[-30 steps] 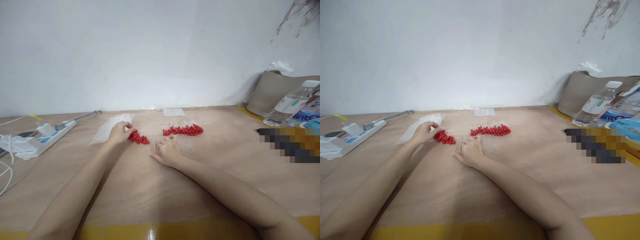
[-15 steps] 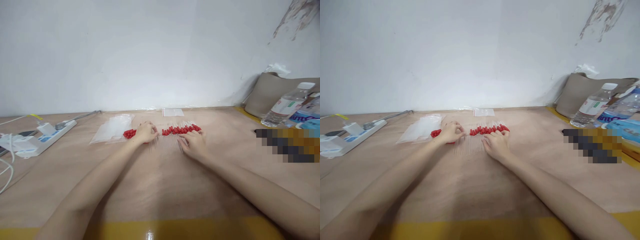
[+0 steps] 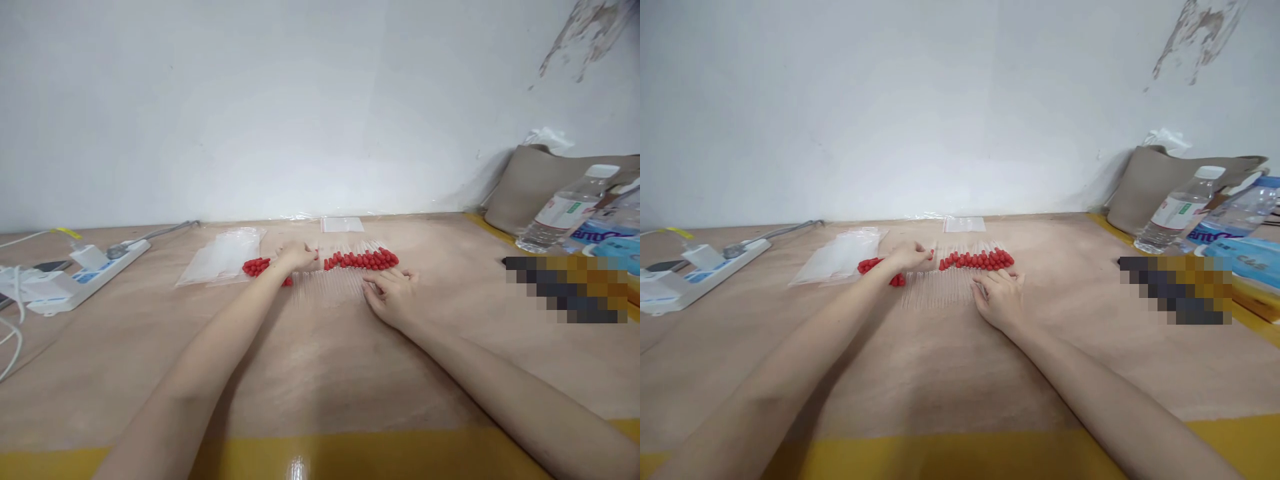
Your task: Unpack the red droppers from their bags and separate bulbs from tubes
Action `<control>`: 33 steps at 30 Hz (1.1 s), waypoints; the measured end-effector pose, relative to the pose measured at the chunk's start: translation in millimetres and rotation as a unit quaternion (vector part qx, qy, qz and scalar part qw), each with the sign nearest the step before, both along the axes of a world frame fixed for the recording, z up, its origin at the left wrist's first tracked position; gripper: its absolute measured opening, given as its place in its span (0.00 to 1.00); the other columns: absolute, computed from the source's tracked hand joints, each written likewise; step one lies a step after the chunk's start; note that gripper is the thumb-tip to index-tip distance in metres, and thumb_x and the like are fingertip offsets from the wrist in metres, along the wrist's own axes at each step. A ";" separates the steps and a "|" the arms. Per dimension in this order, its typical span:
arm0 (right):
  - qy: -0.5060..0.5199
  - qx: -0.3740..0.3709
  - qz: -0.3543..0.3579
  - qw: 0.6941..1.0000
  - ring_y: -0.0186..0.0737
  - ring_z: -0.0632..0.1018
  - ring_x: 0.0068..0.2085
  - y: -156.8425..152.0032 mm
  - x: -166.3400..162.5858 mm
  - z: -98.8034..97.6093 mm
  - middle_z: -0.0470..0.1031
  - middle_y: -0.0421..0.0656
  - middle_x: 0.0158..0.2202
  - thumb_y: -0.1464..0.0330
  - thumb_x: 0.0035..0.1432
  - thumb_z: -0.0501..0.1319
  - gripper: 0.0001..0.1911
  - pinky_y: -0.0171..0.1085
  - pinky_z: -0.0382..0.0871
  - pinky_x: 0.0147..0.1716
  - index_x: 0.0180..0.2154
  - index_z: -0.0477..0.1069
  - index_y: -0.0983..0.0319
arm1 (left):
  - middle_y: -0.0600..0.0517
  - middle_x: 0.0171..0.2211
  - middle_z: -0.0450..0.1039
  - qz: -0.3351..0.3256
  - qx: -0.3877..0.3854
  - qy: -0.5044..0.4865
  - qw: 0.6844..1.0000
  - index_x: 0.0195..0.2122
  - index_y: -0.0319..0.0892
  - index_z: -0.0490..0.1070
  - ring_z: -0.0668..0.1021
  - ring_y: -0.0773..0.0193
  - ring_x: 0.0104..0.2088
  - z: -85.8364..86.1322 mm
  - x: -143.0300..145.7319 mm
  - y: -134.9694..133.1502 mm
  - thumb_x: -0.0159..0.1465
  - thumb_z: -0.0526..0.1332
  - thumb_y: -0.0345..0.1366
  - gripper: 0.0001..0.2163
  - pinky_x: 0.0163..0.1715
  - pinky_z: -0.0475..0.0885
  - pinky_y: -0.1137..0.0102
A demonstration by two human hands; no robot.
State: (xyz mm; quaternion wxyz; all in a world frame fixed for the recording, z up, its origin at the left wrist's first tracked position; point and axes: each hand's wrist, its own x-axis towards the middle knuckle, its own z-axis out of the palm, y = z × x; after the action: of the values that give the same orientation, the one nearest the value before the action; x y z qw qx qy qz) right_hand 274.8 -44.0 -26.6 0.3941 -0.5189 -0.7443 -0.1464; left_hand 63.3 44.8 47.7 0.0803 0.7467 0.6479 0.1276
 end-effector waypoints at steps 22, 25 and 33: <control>-0.109 0.072 0.167 0.977 0.43 0.67 0.50 -6.6 -20.6 3.8 0.74 0.42 0.42 0.60 0.56 0.56 0.16 0.49 0.44 0.53 0.46 0.68 0.56 | 0.51 0.31 0.68 -0.290 0.322 -0.097 0.896 0.28 0.41 0.60 0.71 0.67 0.31 -65.8 -45.2 -97.7 0.59 0.55 0.30 0.04 0.31 0.67 0.73; -0.114 0.067 0.161 0.978 0.38 0.70 0.41 -5.8 -23.0 3.1 0.75 0.40 0.32 0.60 0.56 0.55 0.14 0.47 0.45 0.51 0.43 0.70 0.56 | 0.51 0.31 0.68 -0.289 0.339 -0.102 0.889 0.28 0.41 0.61 0.71 0.68 0.30 -66.8 -46.3 -98.3 0.59 0.56 0.29 0.04 0.30 0.67 0.73; -0.122 0.035 0.165 0.978 0.33 0.68 0.33 -7.9 -28.7 4.3 0.71 0.38 0.25 0.65 0.59 0.53 0.10 0.46 0.41 0.50 0.33 0.73 0.58 | 0.45 0.41 0.70 -0.279 0.373 -0.053 0.883 0.43 0.42 0.66 0.71 0.59 0.43 -60.1 -40.6 -97.4 0.58 0.58 0.36 0.11 0.44 0.64 0.62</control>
State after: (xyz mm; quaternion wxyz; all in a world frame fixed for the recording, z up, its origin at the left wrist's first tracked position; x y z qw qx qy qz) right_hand 246.1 -51.9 -22.3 0.3367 -0.3531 -0.8566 -0.1681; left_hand 22.7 -52.6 -12.3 -0.1377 0.8635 0.3124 0.3711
